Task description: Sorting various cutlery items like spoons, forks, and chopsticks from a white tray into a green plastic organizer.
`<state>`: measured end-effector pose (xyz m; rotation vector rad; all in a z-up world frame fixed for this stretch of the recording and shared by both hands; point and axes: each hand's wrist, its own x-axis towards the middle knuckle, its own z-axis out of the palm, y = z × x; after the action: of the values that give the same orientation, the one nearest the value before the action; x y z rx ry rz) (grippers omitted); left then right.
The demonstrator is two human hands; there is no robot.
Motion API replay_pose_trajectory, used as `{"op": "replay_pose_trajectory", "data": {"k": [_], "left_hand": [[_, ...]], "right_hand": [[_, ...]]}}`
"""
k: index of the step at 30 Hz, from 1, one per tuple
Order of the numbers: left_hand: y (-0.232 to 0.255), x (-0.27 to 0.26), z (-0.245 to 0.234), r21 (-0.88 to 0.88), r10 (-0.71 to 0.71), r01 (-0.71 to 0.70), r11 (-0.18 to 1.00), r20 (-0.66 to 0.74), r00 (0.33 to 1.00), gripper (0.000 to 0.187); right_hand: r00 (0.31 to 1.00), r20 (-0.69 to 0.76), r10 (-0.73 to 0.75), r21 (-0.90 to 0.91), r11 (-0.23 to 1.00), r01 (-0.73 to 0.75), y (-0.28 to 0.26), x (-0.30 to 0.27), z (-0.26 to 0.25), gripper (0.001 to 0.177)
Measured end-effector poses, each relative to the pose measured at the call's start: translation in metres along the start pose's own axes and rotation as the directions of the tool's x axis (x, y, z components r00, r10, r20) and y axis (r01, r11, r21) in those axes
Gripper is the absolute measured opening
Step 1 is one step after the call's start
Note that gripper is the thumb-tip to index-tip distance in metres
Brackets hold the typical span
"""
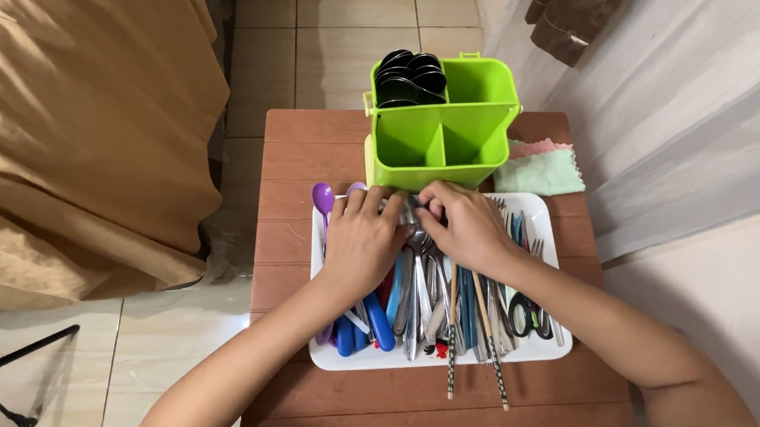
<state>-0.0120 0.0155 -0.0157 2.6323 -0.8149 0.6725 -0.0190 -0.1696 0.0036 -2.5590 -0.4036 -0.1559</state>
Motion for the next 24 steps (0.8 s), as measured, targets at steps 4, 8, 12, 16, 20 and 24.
{"op": "replay_pose_trajectory", "data": {"k": [4,8,12,16,20,24], "left_hand": [[0.001,0.005,-0.009,-0.064,-0.003,0.002,0.998,-0.016,1.0,0.044],[0.002,0.008,-0.012,-0.211,-0.022,0.023,0.977,0.009,1.0,0.041],[0.007,0.013,-0.027,-0.453,-0.067,0.132,0.882,0.157,0.985,0.04],[0.003,0.021,-0.039,-0.654,-0.05,0.166,0.738,0.192,0.98,0.048],[-0.004,0.019,-0.027,-0.673,-0.069,0.213,0.708,0.235,0.97,0.039],[-0.004,0.017,-0.022,-0.537,-0.136,0.272,0.799,0.28,0.95,0.03]], "right_hand": [[0.999,-0.04,-0.006,0.073,0.997,0.009,-0.009,-0.001,-0.008,0.011],[0.997,-0.079,-0.001,0.172,0.985,0.014,-0.012,-0.002,-0.014,0.01],[0.994,-0.107,0.024,0.275,0.961,0.006,-0.01,-0.006,-0.018,0.008],[0.989,-0.147,0.029,0.343,0.939,0.023,-0.011,-0.008,-0.026,0.007],[0.976,-0.209,0.062,0.402,0.915,0.028,-0.01,-0.011,-0.033,0.005],[0.951,-0.311,0.002,0.328,0.939,0.105,-0.017,-0.011,-0.048,0.004]]}}
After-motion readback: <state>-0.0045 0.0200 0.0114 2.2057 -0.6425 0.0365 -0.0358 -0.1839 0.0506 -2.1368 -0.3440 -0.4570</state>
